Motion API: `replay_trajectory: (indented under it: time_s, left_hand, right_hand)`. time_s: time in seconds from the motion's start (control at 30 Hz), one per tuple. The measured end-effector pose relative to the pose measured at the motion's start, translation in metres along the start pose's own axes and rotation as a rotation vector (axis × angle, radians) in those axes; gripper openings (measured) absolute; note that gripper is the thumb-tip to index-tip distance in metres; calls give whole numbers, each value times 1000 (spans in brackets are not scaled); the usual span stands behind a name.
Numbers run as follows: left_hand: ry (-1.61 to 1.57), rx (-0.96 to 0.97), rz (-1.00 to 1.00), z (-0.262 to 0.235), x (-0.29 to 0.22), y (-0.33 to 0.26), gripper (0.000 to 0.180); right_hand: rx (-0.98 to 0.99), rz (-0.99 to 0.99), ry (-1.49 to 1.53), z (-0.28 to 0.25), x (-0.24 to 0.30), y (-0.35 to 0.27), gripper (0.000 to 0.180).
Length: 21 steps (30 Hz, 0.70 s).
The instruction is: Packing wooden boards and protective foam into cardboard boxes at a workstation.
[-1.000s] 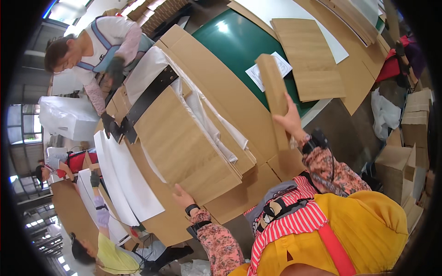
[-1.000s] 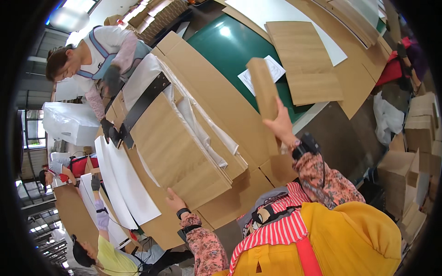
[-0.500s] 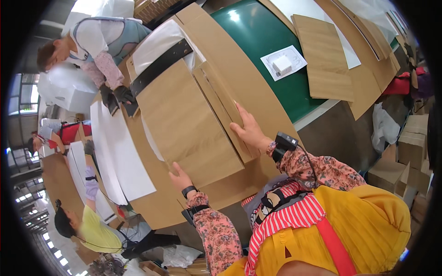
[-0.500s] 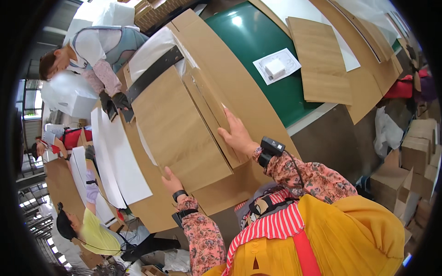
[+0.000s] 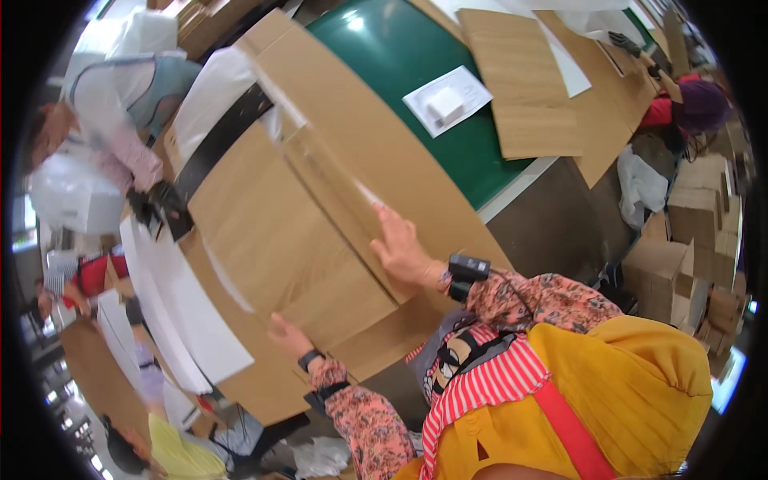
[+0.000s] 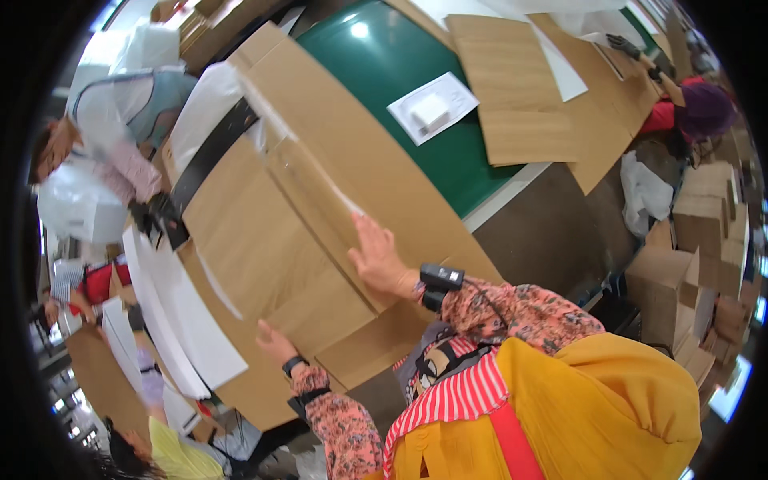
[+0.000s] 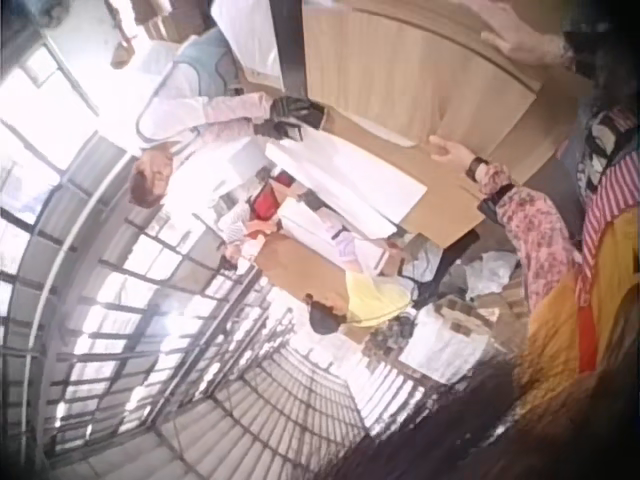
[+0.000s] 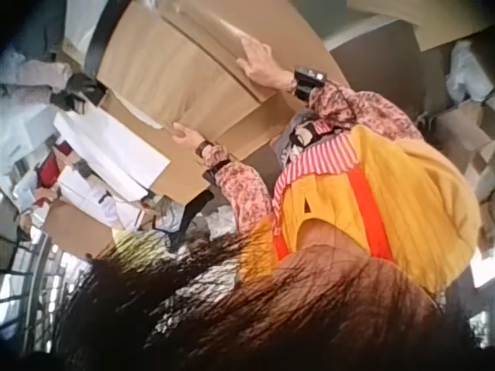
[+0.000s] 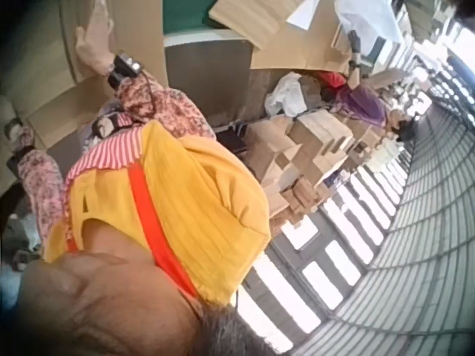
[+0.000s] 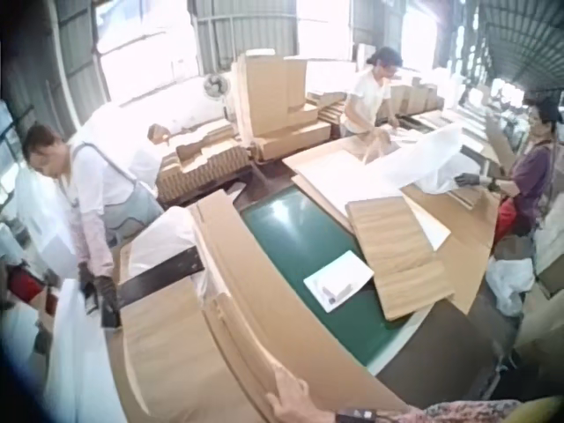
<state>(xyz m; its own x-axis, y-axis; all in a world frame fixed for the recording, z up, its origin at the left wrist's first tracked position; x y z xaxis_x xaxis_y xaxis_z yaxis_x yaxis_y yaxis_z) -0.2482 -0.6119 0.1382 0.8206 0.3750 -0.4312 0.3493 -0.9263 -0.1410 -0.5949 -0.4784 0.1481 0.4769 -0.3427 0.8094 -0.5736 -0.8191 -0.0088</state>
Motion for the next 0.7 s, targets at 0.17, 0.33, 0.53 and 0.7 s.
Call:
replay_trajectory:
  time_s: [0.17,0.33,0.53,0.7]
  left_hand:
    - [83,-414,652,-2,-62,-58,60]
    - [36,317,1259,25,-191,-229,58]
    - [-18,417,1224,73,-251,-274,41]
    - [-519,804,761,170,-311,-292,20]
  right_hand:
    - [292,65,588,-27,-33,25,69]
    - [-101,-32,-53,-139,-155,151,57]
    - [-52,-262,-677,-229,-229,266,83]
    - [616,-160,-676,-237,-229,305,68]
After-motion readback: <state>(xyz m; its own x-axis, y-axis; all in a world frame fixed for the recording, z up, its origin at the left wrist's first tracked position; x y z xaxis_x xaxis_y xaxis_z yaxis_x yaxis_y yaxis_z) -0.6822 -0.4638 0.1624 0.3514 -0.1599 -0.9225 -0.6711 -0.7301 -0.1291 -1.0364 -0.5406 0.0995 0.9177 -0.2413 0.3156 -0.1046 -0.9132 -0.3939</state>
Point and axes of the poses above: each hand's wrist, its own y-axis towards the middle knuckle, its own z-axis out of the palm, x = y × z, the point moved 2 cm from there along y, towards the middle knuckle, and after that the axes turned 1 degree about z, right-handed, at the moved point
